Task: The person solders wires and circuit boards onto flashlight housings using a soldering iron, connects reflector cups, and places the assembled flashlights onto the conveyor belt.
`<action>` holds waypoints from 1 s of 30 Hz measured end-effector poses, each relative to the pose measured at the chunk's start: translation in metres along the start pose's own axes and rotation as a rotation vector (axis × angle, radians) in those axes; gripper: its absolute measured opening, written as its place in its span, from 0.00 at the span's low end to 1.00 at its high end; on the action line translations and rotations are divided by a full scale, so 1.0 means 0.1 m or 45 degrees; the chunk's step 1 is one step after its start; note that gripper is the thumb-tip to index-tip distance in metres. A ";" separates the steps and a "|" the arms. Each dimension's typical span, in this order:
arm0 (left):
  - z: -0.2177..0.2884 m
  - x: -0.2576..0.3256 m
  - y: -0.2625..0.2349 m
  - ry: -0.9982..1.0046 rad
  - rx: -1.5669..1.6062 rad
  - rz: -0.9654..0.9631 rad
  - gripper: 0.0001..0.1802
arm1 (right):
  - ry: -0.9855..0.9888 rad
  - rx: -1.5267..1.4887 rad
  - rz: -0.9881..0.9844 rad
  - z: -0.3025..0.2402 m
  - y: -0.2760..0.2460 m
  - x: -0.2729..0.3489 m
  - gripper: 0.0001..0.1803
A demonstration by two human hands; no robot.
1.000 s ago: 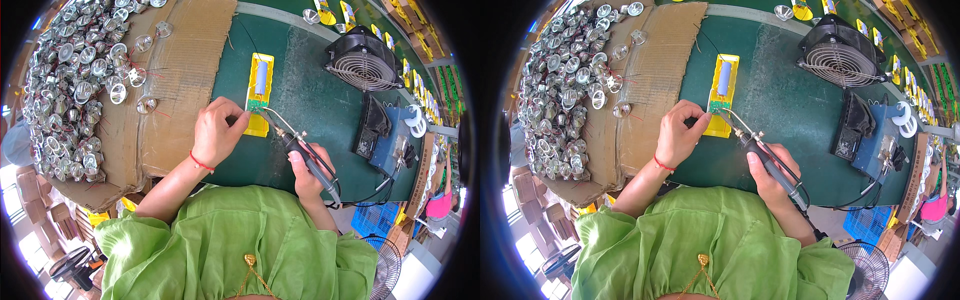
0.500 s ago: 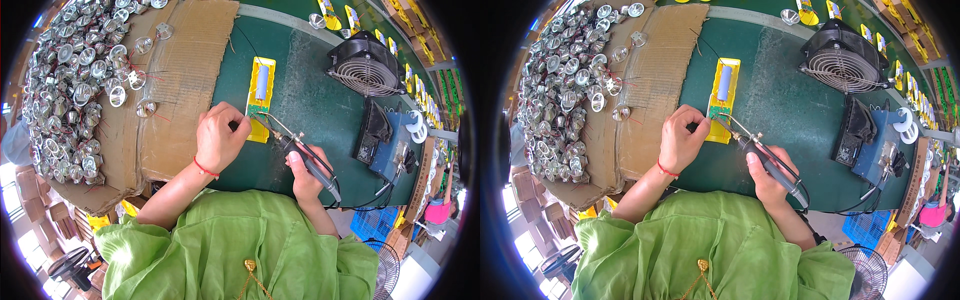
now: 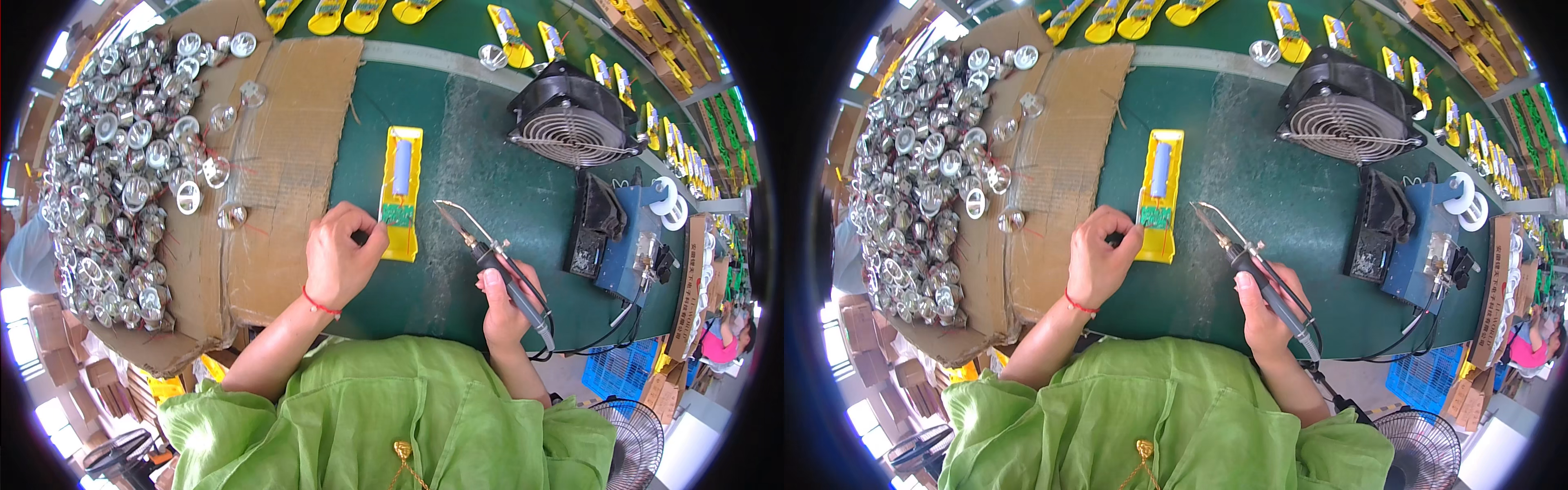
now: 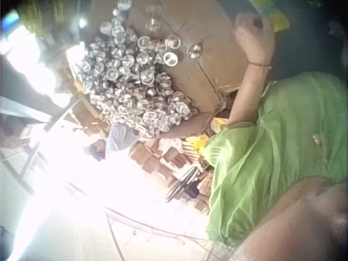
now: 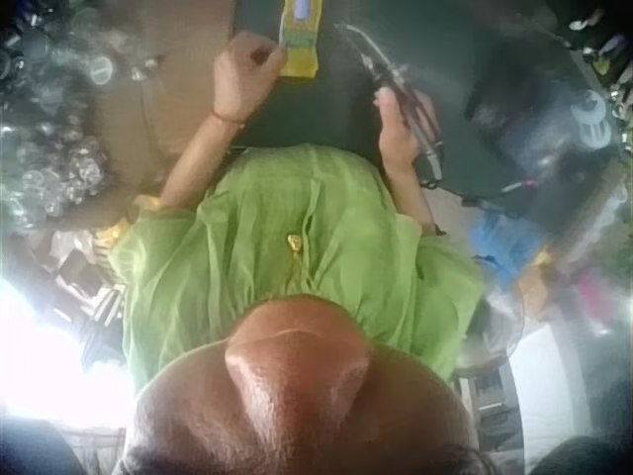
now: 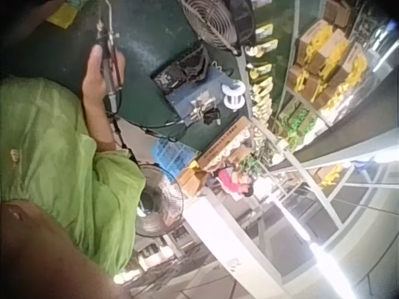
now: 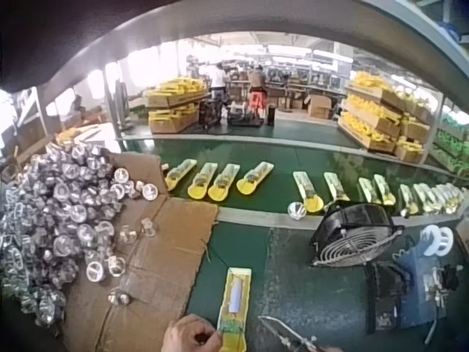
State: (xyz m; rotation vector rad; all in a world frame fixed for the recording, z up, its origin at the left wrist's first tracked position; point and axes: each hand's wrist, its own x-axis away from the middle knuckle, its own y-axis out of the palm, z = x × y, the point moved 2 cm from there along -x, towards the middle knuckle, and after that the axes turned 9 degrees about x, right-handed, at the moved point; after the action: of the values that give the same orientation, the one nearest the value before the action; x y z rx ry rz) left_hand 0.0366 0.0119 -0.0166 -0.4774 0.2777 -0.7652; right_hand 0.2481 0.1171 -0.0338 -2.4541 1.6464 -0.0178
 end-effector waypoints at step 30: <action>0.20 -3.61 0.64 0.342 -1.041 -0.013 0.12 | 0.056 0.379 -0.058 0.13 -0.33 -0.21 0.15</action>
State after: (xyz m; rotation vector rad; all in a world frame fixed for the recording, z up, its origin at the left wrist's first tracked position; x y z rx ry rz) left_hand -0.1671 0.3173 -0.0072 -1.1466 0.8526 -0.7045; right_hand 0.2719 0.1502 -0.0391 -2.2782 1.4811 -0.3023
